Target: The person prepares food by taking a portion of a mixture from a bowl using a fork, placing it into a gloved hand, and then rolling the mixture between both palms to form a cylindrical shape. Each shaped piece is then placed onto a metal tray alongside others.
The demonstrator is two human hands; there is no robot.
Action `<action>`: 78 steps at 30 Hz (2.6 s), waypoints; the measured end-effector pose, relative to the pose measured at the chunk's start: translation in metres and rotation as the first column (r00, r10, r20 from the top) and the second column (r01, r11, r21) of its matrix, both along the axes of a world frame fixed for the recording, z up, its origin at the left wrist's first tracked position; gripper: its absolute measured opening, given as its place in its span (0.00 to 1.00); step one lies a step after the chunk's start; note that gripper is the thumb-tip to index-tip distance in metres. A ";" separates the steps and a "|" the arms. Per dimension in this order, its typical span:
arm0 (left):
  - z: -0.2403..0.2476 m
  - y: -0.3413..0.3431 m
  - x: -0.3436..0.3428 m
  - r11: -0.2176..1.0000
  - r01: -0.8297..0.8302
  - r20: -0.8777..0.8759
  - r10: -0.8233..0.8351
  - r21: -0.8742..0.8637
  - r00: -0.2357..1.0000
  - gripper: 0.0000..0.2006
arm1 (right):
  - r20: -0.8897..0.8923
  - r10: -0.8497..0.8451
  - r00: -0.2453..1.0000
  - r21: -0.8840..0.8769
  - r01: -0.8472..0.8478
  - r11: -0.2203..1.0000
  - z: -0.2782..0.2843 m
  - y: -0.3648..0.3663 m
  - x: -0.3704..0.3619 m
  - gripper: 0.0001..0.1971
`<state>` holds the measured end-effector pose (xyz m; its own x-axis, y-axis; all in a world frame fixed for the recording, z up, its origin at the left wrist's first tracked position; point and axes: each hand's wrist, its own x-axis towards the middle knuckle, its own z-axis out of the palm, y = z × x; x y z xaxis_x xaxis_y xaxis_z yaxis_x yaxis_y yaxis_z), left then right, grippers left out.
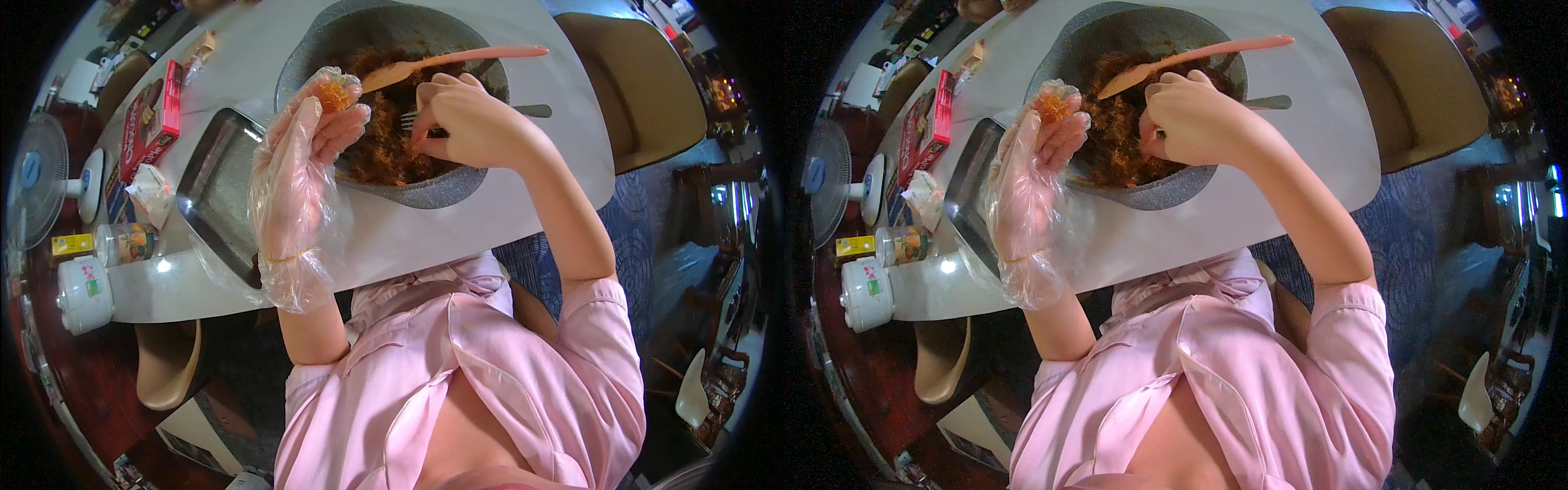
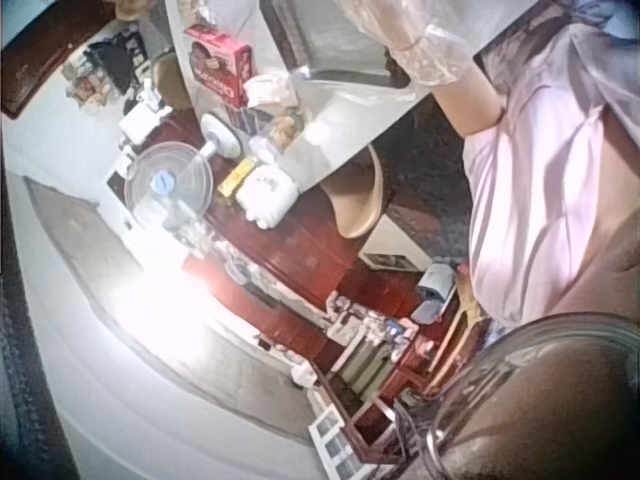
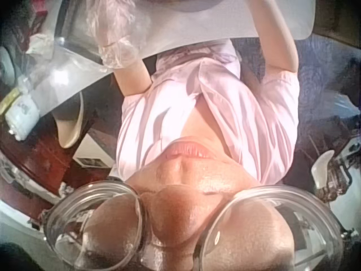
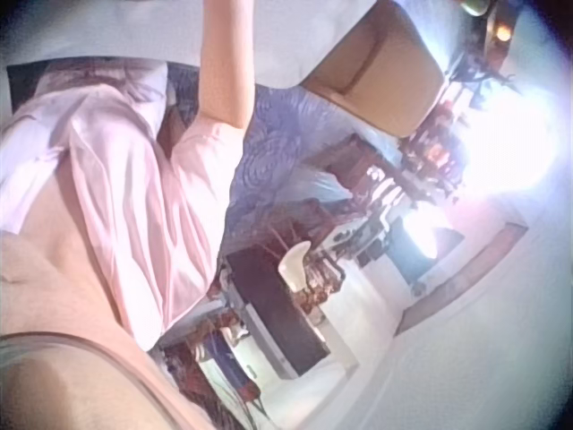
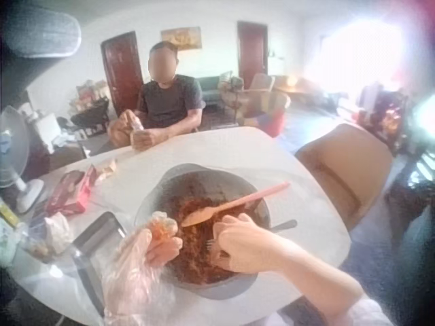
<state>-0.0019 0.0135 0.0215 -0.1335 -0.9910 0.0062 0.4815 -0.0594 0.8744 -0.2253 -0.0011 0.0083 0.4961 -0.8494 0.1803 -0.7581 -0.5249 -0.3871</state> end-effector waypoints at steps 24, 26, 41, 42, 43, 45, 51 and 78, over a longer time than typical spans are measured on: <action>-0.018 0.007 -0.009 0.972 0.231 -0.151 -0.221 0.047 0.963 0.23 | 0.504 0.183 0.844 -0.416 0.052 0.908 0.024 -0.005 0.011 0.13; 0.001 0.011 -0.015 0.957 0.254 -0.253 -0.213 0.139 0.944 0.29 | 0.458 0.122 0.880 -0.432 0.100 0.896 0.018 -0.007 0.009 0.13; -0.004 0.008 -0.029 0.939 0.315 -0.431 -0.230 0.138 0.873 0.23 | 0.865 -0.165 0.475 0.216 -0.054 0.975 0.009 -0.001 0.012 0.14; -0.007 0.007 -0.032 0.941 0.309 -0.432 -0.224 0.137 0.873 0.23 | 0.744 -0.048 0.666 0.010 0.061 0.998 0.009 0.001 0.016 0.15; -0.009 0.004 -0.035 0.950 0.296 -0.451 -0.222 0.100 0.864 0.22 | 0.561 0.022 0.828 -0.218 0.122 0.968 0.009 0.003 0.018 0.16; -0.012 0.002 -0.036 0.957 0.282 -0.471 -0.222 0.060 0.854 0.20 | 0.464 -0.012 0.886 -0.310 0.176 0.934 0.010 0.006 0.021 0.18; -0.017 -0.001 -0.036 0.977 0.212 -0.441 -0.174 0.037 0.880 0.19 | 0.691 -0.007 0.723 -0.194 0.195 0.961 0.014 0.005 0.027 0.17; -0.009 0.009 -0.039 0.863 0.505 -0.748 -0.352 -0.026 0.563 0.46 | 0.151 -0.060 0.987 -0.290 0.102 0.951 0.028 -0.035 0.040 0.29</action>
